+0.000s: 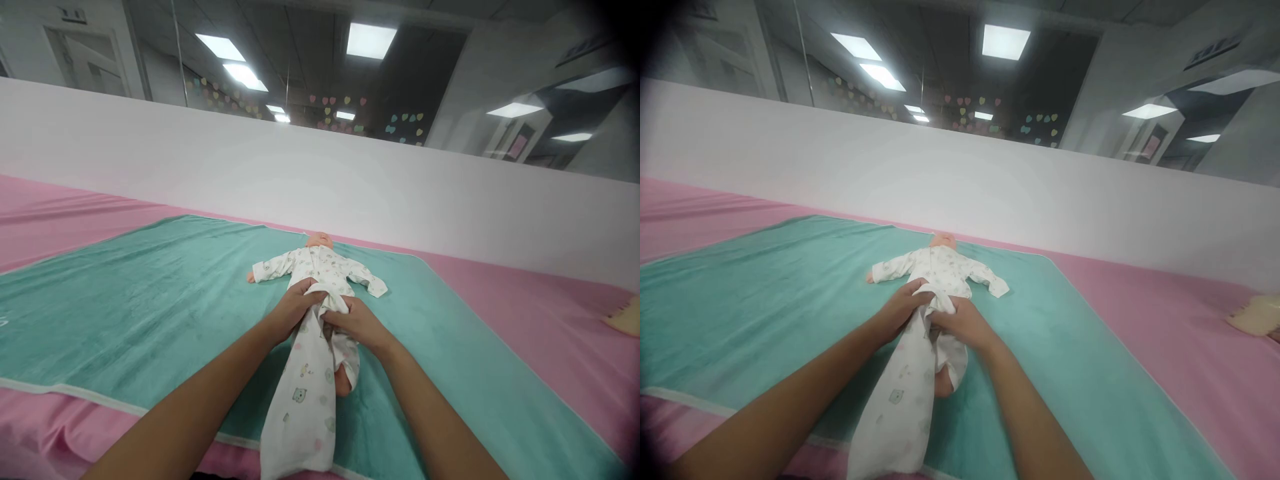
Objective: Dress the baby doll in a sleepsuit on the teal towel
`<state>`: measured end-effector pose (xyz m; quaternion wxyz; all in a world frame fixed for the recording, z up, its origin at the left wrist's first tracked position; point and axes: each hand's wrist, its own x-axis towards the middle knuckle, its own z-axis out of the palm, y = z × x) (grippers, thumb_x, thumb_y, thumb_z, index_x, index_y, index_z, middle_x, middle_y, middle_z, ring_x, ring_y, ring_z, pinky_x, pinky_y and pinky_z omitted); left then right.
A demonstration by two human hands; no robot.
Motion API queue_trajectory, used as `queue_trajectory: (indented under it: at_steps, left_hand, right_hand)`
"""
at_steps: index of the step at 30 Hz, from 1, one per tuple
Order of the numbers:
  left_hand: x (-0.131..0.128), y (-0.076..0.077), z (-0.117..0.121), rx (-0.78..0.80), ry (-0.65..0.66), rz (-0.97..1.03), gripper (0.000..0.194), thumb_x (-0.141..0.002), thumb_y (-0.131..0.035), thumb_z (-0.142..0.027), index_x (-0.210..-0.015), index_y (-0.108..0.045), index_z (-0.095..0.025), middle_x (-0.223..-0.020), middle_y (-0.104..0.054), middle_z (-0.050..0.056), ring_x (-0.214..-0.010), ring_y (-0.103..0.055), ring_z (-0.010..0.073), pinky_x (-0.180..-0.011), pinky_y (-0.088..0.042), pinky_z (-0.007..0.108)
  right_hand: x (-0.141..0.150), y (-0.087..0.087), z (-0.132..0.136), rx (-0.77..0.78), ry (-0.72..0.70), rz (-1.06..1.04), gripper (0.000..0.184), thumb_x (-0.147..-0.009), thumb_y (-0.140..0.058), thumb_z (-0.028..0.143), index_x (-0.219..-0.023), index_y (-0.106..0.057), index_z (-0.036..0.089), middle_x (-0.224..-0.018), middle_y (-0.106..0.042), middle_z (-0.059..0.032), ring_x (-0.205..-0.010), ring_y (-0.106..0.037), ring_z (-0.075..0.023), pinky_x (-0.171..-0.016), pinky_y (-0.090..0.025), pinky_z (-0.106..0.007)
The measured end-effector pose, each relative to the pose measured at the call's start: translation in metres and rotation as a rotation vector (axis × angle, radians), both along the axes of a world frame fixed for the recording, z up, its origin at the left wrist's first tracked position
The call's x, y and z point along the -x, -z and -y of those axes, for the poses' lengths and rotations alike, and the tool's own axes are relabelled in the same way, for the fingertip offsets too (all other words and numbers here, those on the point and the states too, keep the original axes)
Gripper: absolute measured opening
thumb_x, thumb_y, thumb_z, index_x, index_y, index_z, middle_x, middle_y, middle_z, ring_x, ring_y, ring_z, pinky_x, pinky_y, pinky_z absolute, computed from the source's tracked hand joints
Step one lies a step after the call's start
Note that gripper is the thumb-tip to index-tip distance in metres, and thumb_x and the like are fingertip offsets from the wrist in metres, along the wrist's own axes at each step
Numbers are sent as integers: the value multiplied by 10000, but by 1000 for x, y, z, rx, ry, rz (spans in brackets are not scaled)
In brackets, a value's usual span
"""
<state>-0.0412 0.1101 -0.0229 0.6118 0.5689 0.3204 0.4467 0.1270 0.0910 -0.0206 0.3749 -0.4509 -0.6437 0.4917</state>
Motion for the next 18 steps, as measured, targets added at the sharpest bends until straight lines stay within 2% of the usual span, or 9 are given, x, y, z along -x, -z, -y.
queue_trajectory:
  at_steps: [3, 5, 10, 14, 17, 18]
  left_hand:
    - [2, -3, 1, -9, 27, -50, 230, -753, -582, -371, -786, -473, -171, -662, -447, -39, -566, -405, 88, -508, -312, 191]
    - [2, -6, 2, -65, 41, -119, 236, -760, -577, -385, -773, -486, -168, -678, -455, -37, -581, -404, 90, -517, -305, 193]
    - [-1, -8, 3, -180, -5, -260, 279, -778, -543, -447, -756, -509, -171, -681, -465, -41, -630, -417, 104, -561, -320, 207]
    - [-6, -3, 2, -279, -150, -325, 273, -777, -536, -452, -754, -519, -180, -723, -513, -37, -710, -464, 129, -627, -354, 227]
    - [-8, 0, 3, -313, -231, -325, 278, -797, -494, -461, -776, -521, -186, -752, -541, -28, -734, -490, 145, -648, -372, 245]
    - [-9, 0, 3, -320, -255, -316, 267, -801, -486, -450, -784, -521, -186, -761, -549, -24, -747, -498, 150, -662, -376, 250]
  right_hand:
    - [2, 5, -3, -2, 118, -212, 101, -653, -623, 226, -740, -608, 178, -700, -593, 25, -636, -495, -124, -583, -371, -235]
    - [1, 6, -5, 29, 146, -387, 123, -624, -617, 177, -748, -614, 180, -678, -592, 29, -619, -496, -122, -572, -371, -230]
    - [-5, 7, -9, 78, 64, -714, 189, -595, -574, 109, -759, -635, 179, -702, -620, 12, -636, -527, -138, -605, -401, -244]
    - [-7, 7, -8, 37, -7, -729, 215, -654, -576, 154, -854, -643, 196, -722, -622, 2, -652, -526, -151, -642, -405, -265]
    - [-6, 5, -4, 13, -93, -608, 113, -717, -598, 256, -801, -626, 186, -620, -552, 11, -563, -463, -121, -568, -363, -246]
    - [-6, 4, -3, 11, -129, -558, 143, -744, -585, 317, -774, -615, 180, -600, -527, 12, -543, -440, -113, -545, -343, -242]
